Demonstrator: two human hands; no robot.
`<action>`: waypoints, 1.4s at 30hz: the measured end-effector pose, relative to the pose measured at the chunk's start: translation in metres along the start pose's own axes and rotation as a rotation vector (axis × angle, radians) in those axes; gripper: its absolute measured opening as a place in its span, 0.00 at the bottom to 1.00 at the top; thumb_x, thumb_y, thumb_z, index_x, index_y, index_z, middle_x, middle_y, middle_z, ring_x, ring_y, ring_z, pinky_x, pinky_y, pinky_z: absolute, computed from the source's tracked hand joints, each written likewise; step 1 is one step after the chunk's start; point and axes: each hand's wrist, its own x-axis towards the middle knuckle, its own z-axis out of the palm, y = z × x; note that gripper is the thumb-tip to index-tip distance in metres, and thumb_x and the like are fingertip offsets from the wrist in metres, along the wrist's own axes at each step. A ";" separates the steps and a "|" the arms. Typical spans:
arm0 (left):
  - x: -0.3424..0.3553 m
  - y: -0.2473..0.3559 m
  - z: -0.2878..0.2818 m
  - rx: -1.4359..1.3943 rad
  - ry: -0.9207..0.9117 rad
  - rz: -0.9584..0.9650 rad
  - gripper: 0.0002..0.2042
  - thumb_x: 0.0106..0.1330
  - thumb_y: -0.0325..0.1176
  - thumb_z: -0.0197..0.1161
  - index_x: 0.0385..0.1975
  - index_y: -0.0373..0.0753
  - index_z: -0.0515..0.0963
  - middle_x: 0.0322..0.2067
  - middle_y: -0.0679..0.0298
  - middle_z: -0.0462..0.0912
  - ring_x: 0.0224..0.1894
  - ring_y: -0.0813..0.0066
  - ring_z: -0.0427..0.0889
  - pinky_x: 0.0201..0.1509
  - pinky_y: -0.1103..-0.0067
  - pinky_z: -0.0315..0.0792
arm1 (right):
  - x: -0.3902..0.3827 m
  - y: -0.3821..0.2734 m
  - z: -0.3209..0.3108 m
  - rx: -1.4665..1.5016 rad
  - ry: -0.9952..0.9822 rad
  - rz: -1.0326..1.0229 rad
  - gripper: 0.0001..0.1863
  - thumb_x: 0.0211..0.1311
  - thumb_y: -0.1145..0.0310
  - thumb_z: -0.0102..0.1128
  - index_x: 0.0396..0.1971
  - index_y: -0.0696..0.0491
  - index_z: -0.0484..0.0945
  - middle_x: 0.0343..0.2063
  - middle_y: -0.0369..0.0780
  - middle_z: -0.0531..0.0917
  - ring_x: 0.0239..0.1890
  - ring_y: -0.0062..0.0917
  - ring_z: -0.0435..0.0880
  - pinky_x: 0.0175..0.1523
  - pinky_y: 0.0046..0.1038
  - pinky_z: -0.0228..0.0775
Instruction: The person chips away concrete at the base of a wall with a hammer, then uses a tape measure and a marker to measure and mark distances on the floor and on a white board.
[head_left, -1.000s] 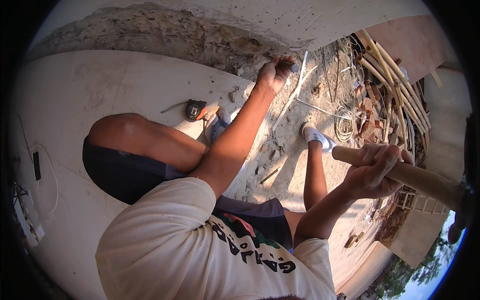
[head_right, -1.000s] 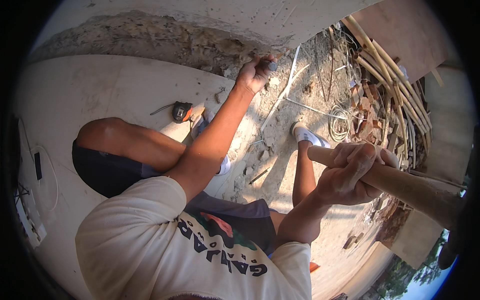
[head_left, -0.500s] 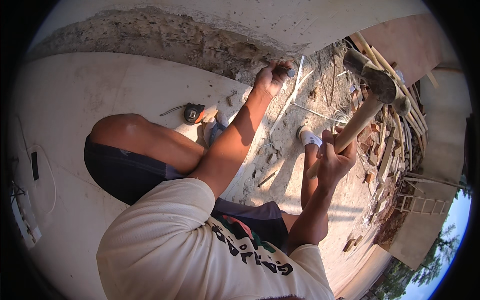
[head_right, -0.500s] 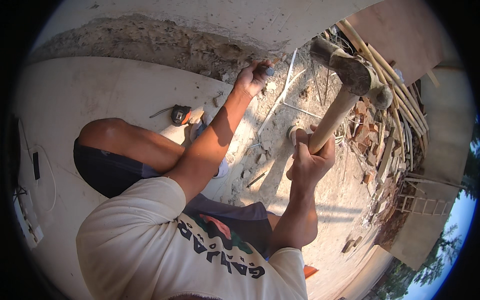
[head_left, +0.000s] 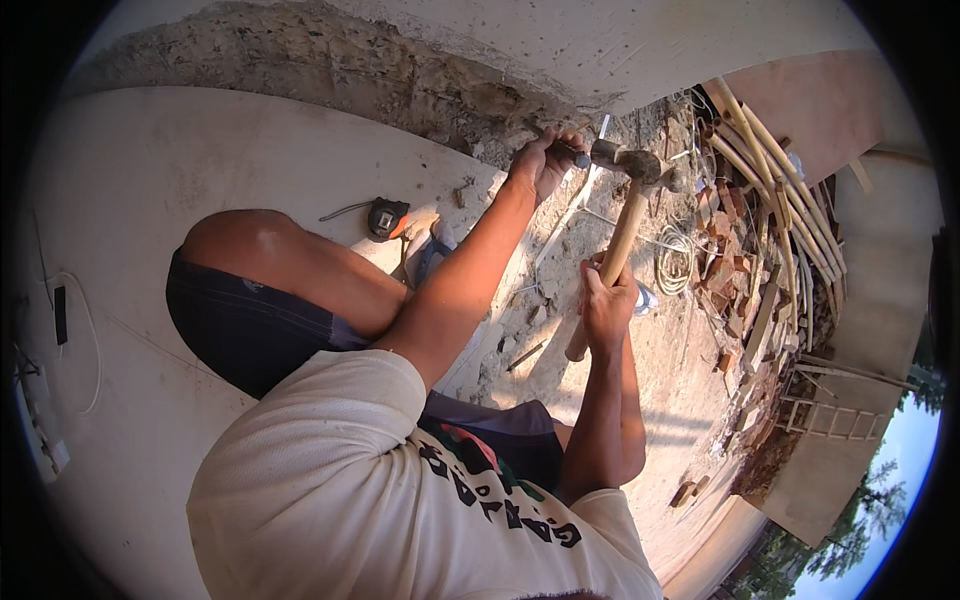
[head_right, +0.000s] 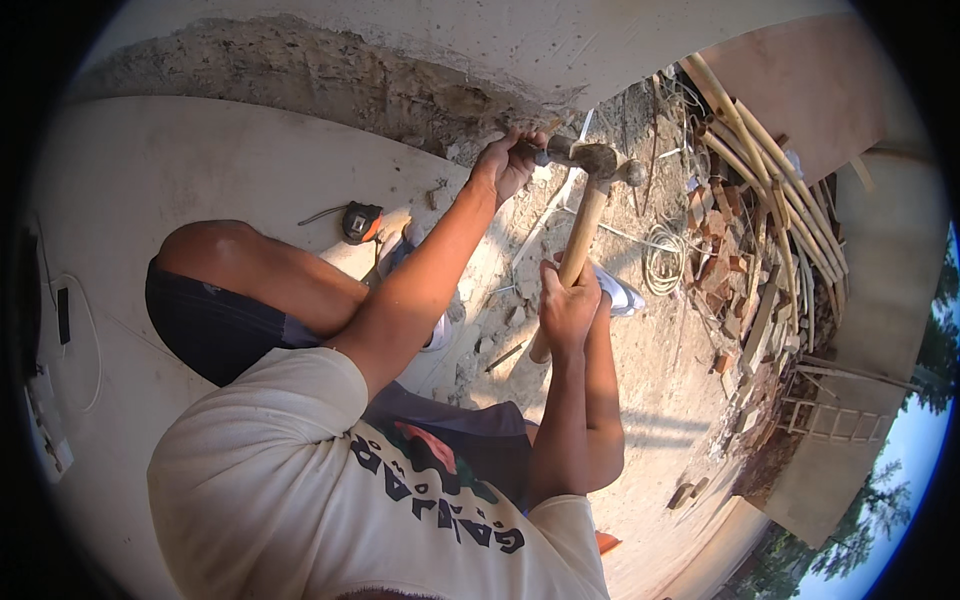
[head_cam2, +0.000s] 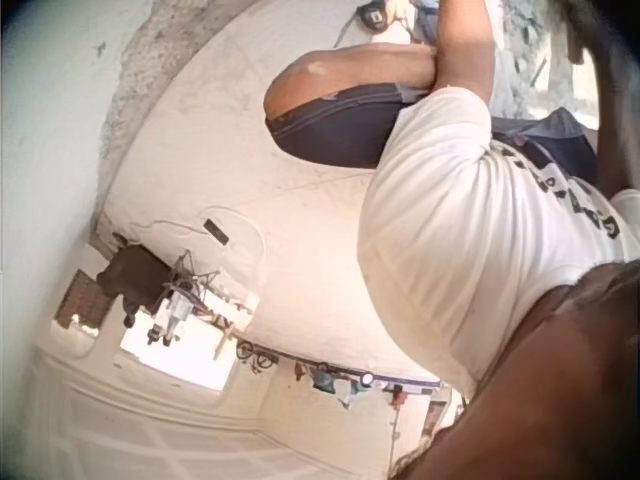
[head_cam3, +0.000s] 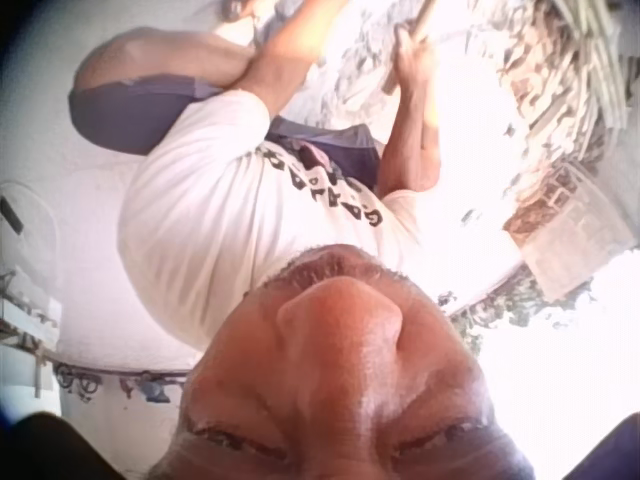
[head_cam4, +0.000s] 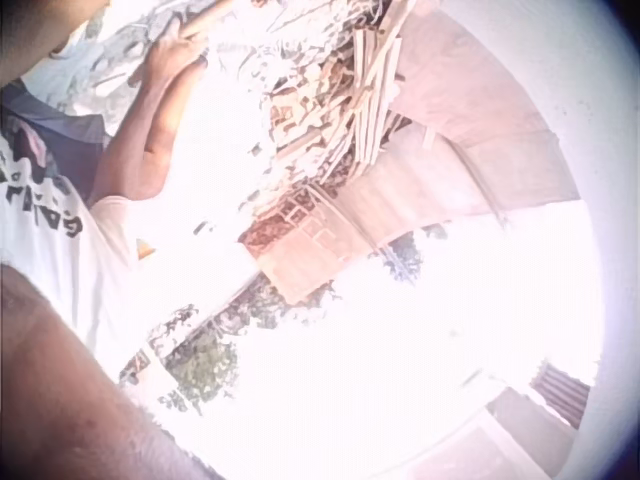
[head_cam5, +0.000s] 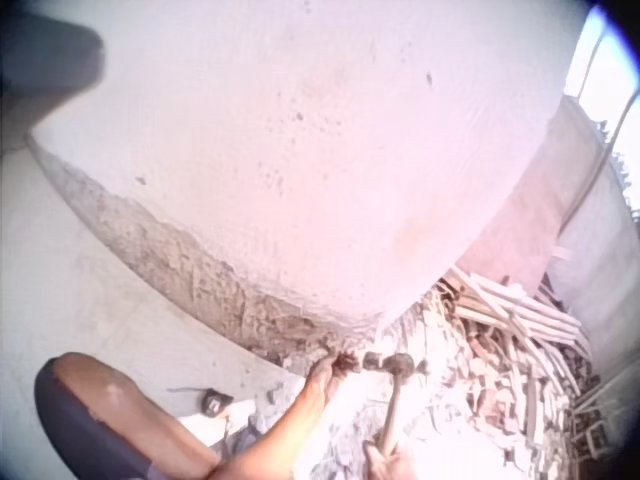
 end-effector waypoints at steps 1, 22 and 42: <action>-0.002 0.008 -0.006 0.144 -0.012 0.005 0.16 0.75 0.37 0.43 0.34 0.29 0.70 0.32 0.53 0.80 0.38 0.61 0.83 0.32 0.77 0.81 | -0.006 -0.026 0.000 0.154 0.031 0.042 0.06 0.58 0.78 0.58 0.35 0.56 0.71 0.18 0.32 0.72 0.12 0.13 0.66 0.16 0.18 0.58; -0.005 0.000 -0.015 0.086 0.121 -0.026 0.16 0.75 0.35 0.39 0.34 0.30 0.71 0.33 0.53 0.80 0.39 0.60 0.82 0.44 0.72 0.80 | -0.013 0.012 0.001 -0.170 0.079 -0.098 0.08 0.54 0.77 0.58 0.35 0.59 0.74 0.25 0.39 0.78 0.27 0.21 0.76 0.36 0.24 0.69; 0.025 0.010 -0.017 -0.271 0.073 0.006 0.15 0.75 0.33 0.41 0.40 0.25 0.70 0.31 0.49 0.81 0.42 0.56 0.83 0.46 0.67 0.83 | 0.029 0.007 0.044 -0.429 0.259 -0.344 0.07 0.55 0.79 0.53 0.35 0.58 0.71 0.24 0.42 0.77 0.25 0.30 0.78 0.36 0.31 0.72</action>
